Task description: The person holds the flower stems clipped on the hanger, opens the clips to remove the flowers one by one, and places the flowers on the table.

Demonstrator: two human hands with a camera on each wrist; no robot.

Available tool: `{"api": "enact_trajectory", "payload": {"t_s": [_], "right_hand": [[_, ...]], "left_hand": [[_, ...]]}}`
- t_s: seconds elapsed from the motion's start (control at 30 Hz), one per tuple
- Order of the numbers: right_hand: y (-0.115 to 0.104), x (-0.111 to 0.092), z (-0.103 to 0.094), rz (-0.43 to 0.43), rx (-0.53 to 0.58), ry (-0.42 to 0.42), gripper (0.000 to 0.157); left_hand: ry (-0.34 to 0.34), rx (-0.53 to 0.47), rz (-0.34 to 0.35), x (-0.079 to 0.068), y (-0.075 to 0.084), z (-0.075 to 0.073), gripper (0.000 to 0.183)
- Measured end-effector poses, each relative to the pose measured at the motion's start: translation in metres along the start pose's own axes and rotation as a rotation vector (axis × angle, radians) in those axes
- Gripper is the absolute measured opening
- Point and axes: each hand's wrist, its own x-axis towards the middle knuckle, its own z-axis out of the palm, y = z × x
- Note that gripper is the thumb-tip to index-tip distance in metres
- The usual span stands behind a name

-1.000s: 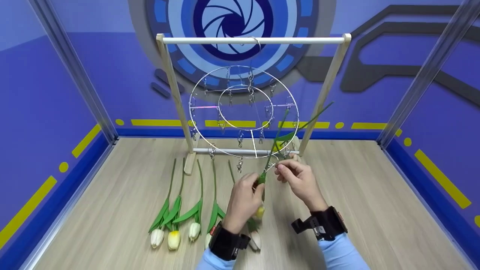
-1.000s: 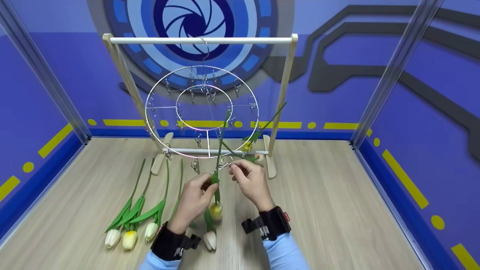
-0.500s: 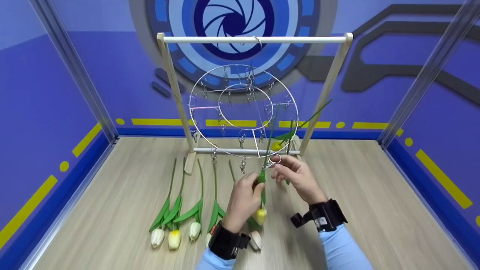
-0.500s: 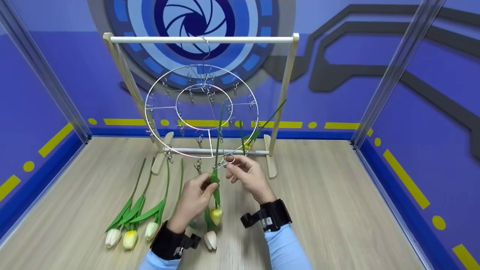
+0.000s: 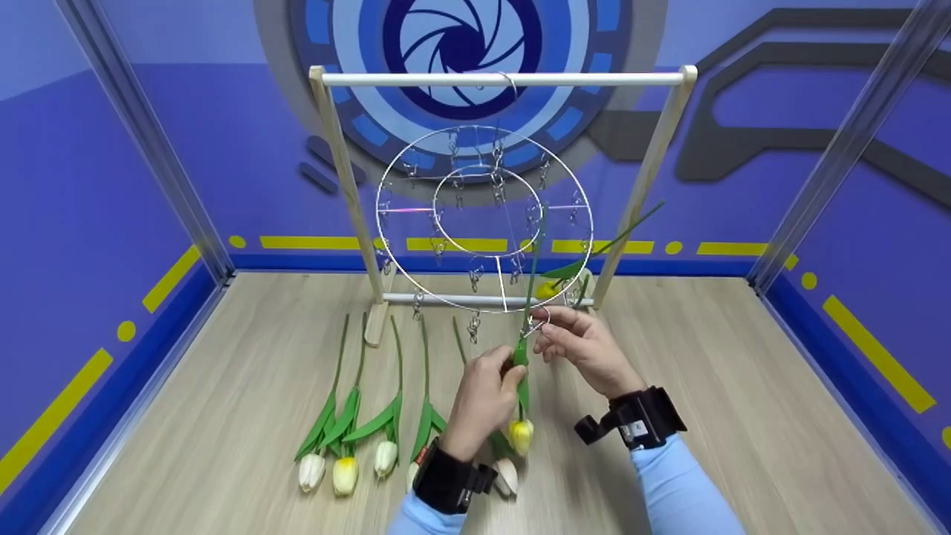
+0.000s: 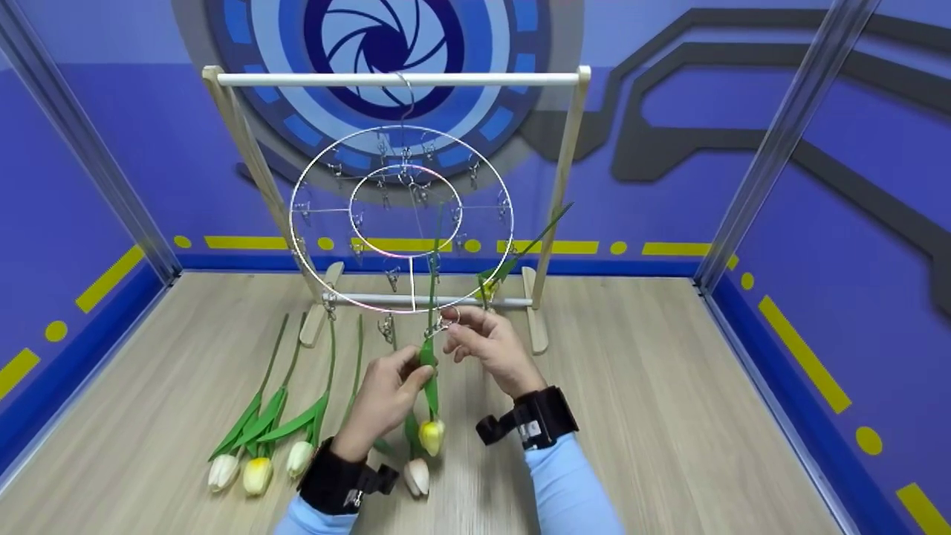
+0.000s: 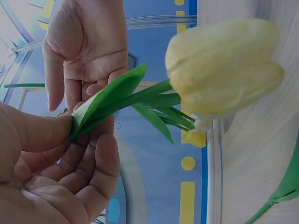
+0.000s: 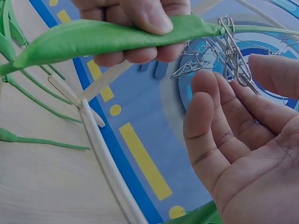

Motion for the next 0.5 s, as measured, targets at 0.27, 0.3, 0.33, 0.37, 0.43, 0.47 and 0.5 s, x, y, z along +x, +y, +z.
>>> {"api": "enact_trajectory", "payload": {"t_s": [0.27,0.3,0.33,0.37,0.43,0.47,0.5], "right_hand": [[0.001,0.0016,-0.0002,0.024,0.002,-0.039,0.03],[0.0011,0.0016,-0.0002,0.024,-0.002,-0.039,0.03],[0.0013,0.0016,-0.0002,0.024,-0.006,-0.04,0.03],[0.0015,0.0016,-0.0003,0.024,-0.007,-0.039,0.029],[0.0022,0.0017,-0.0007,0.024,-0.01,-0.036,0.028],[0.0026,0.0017,-0.001,0.023,-0.011,-0.036,0.027],[0.003,0.0018,-0.0014,0.024,-0.009,-0.034,0.027]], "left_hand": [[0.001,-0.013,0.008,0.0007,-0.0002,0.0002,0.008],[0.001,-0.014,0.01,0.0007,-0.0002,0.0002,0.007],[0.001,-0.015,0.009,0.0007,-0.0004,0.0003,0.008],[0.0,-0.019,0.007,0.0006,-0.0003,0.0002,0.007],[-0.005,-0.025,0.003,0.0006,-0.0008,0.0002,0.008],[-0.007,-0.028,0.0,0.0006,-0.001,0.0002,0.008],[-0.009,-0.03,-0.003,0.0005,-0.0011,0.0002,0.008]]}}
